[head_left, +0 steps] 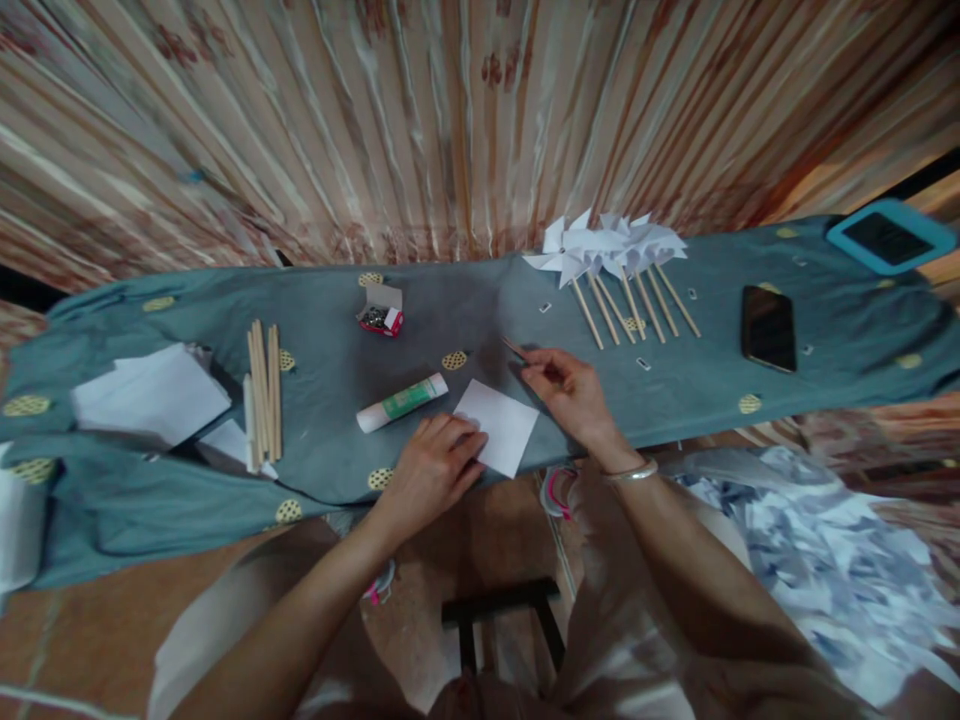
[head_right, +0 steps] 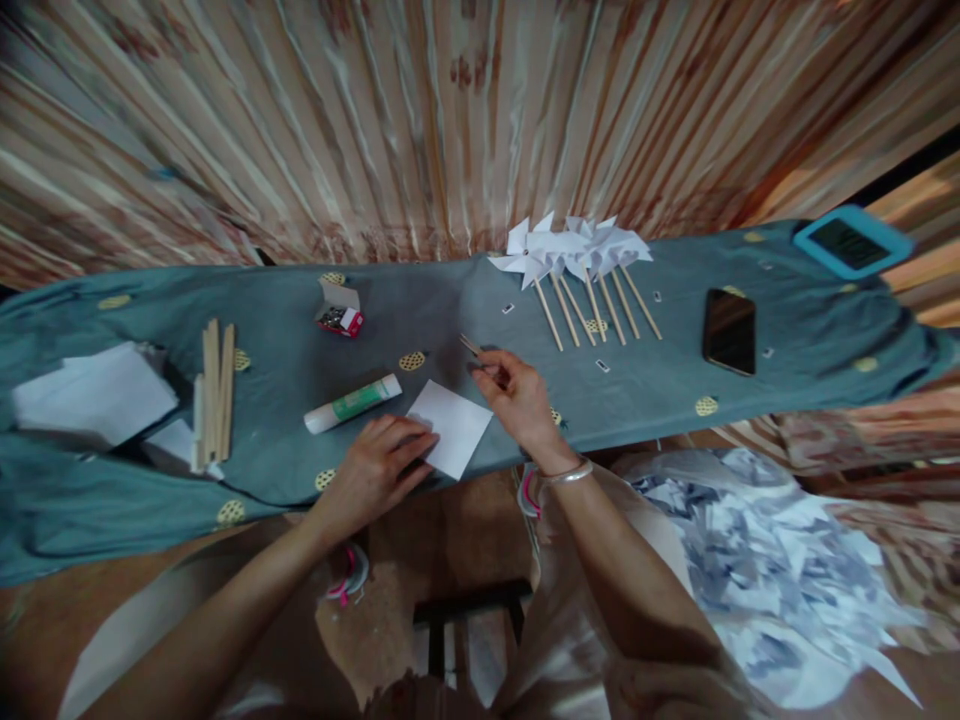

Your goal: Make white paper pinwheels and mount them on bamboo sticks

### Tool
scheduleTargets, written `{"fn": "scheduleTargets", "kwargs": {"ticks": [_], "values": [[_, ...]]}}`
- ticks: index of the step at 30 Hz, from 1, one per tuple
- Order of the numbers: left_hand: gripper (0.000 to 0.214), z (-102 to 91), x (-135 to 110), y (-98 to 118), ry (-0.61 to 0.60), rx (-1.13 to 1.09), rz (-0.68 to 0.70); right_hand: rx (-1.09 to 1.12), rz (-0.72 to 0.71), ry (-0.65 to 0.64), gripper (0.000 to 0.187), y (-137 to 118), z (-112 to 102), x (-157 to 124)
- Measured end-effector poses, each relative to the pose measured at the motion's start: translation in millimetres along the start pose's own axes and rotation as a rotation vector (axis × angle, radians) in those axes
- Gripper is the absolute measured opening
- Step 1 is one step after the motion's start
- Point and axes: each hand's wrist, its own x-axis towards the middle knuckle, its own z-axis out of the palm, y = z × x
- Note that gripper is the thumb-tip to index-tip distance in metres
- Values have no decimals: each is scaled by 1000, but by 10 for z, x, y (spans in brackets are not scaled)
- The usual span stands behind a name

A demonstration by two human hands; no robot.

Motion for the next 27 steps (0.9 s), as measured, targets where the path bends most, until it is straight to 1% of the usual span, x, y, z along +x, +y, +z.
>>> {"fn": "scheduleTargets", "kwargs": {"ticks": [2,3,6,9,14,17,19,21,22,24,27], "values": [[28,26,-62,-49,-1,-68,-21,-141,-93,1,20,-22,-14,-61],[30,31,-93,-81,6,-92,-21,-174,-141,-32,19,-45,-17,-99],[22,50,-159,-176,37,-133,-5,-210,-232,-167,18,-122,1,-209],[18,93,-157,-260,92,-124,-1,-263,-277,-242,18,-175,54,-275],[20,150,-45,-392,168,-14,-7,-309,-341,-285,19,-188,166,-314],[21,148,-13,-410,192,-1,-27,-417,-392,-260,23,-140,200,-315],[21,142,-21,-388,193,-5,-37,-528,-403,-234,37,-95,200,-304],[20,139,-39,-359,185,-10,-38,-615,-410,-242,52,-61,193,-291],[20,139,-48,-347,180,-13,-36,-640,-413,-253,56,-54,190,-284],[20,139,-57,-334,158,-22,-43,-646,-411,-266,56,-60,188,-275],[22,133,-55,-338,123,-40,-72,-546,-363,-259,50,-101,199,-266]]}}
